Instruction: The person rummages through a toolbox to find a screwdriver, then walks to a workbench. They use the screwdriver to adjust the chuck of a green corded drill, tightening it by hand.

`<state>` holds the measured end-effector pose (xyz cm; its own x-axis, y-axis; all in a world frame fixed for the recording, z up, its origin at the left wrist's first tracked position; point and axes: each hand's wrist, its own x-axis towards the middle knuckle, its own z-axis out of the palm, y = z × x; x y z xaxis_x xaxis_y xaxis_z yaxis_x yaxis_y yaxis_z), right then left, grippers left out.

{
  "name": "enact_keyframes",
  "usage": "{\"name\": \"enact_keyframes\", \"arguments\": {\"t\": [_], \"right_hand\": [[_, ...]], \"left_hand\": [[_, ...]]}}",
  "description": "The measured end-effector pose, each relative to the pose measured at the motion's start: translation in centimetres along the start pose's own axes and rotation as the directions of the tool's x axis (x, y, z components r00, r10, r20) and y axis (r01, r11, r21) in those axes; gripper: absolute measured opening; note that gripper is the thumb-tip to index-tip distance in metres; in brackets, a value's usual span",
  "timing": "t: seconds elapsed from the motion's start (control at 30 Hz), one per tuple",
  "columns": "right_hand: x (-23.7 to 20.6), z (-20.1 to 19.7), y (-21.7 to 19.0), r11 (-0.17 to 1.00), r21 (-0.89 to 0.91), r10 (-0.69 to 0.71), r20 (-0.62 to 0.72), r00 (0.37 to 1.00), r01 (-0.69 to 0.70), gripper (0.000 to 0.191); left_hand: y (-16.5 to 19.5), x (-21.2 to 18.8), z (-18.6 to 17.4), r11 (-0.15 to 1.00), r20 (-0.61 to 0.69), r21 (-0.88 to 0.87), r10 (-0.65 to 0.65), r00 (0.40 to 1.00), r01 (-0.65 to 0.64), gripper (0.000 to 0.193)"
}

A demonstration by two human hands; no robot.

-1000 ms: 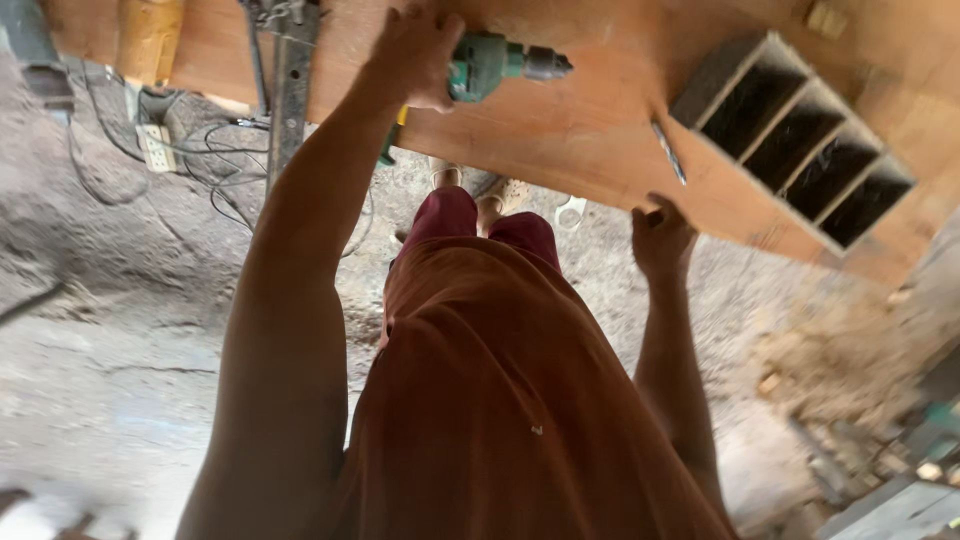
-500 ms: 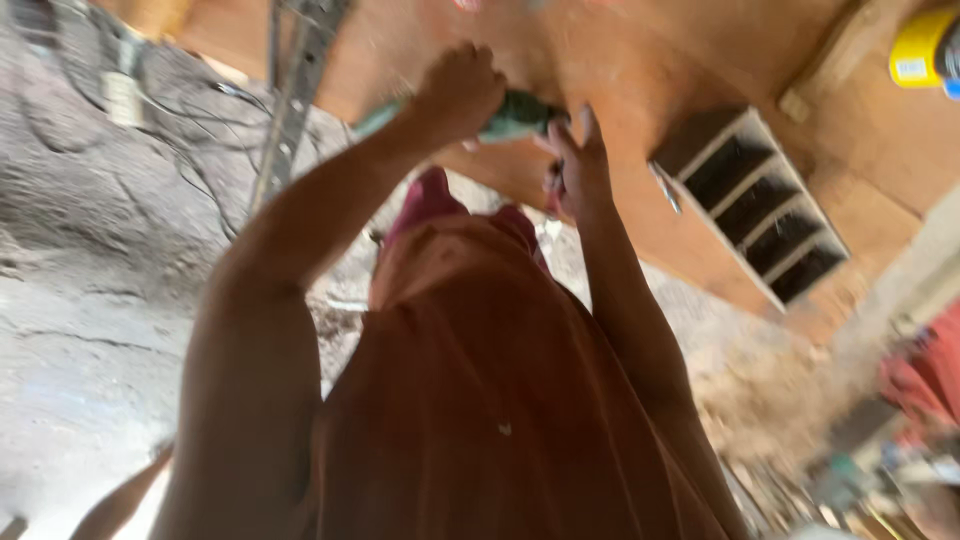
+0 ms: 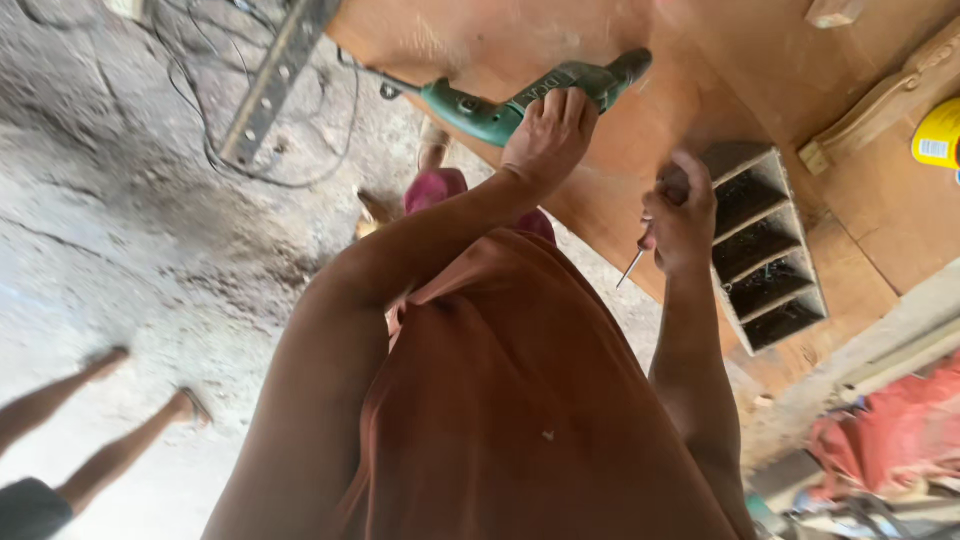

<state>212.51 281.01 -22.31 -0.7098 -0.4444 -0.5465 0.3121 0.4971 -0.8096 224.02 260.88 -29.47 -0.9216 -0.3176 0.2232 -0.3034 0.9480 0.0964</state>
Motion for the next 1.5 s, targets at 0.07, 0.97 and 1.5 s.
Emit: {"name": "enact_keyframes", "arguments": {"t": [0.07,0.97,1.5], "right_hand": [[-1.3,-1.3,0.4,0.997,-0.019,0.074,0.022,0.997,-0.074,0.072],[-6.4,8.6,-6.5,0.815,-0.069,-0.559,0.169,0.812,0.575,0.03],[-3.8,17.6,-5.4,0.771,-0.065,-0.616,0.175,0.768,0.634,0.034]], "left_hand": [[1.3,-1.6,1.0,1.0,-0.008,-0.002,-0.018,1.0,0.018,0.025],[-16.7,-9.8,1.4,0.881,0.205,-0.473,0.071,0.976,0.035,0.062],[-16.0,-6.1,2.6,0.71,0.483,-0.664,0.168,0.859,0.234,0.064]]}}
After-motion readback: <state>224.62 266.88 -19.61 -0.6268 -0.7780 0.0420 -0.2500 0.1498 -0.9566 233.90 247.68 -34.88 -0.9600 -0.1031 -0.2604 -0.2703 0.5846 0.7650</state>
